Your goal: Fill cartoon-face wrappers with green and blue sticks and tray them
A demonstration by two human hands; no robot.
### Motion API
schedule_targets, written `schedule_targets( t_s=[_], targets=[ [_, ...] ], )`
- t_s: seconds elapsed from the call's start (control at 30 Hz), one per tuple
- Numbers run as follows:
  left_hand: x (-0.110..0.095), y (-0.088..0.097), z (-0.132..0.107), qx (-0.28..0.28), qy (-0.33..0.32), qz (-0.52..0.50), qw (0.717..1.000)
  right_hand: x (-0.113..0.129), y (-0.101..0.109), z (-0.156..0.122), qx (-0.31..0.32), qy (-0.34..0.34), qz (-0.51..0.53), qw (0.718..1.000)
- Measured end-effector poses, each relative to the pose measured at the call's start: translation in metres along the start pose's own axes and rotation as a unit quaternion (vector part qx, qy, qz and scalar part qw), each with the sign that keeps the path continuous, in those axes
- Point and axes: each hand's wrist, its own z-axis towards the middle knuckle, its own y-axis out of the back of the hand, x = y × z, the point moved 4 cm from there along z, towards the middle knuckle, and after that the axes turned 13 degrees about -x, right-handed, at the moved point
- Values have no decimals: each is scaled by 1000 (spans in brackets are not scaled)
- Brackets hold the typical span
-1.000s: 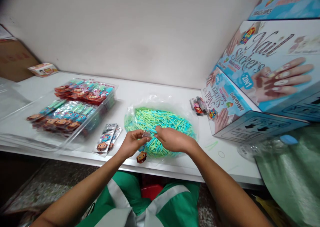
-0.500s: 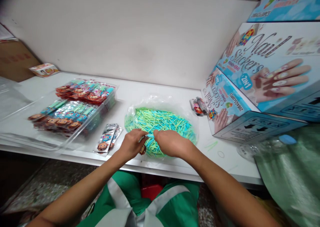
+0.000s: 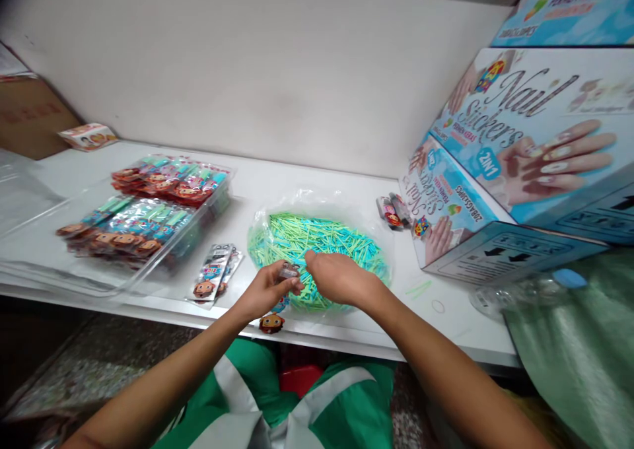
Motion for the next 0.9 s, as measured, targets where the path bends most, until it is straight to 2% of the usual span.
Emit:
schedule_targets(
  t_s=[0.07, 0.17, 0.5, 0.63, 0.77, 0.9],
  targets=[
    [6, 1, 3, -16, 25, -17, 999, -2, 1, 0, 3, -2, 12, 1000],
    [9, 4, 5, -43, 26, -9, 999, -4, 3, -2, 2, 5, 43, 999],
    [-1, 11, 2, -114, -60, 112, 985, -3, 1, -6, 13, 10, 111, 994],
    [-7, 14, -2, -138, -135, 234, 953, -1, 1, -7, 25, 15, 110, 994],
    [-15, 12, -5, -129, -219, 326, 911, 3, -2, -7, 40, 24, 92, 995],
    [-16, 11, -3, -118, -238, 361, 894, 4, -7, -7, 36, 25, 66, 997]
  ],
)
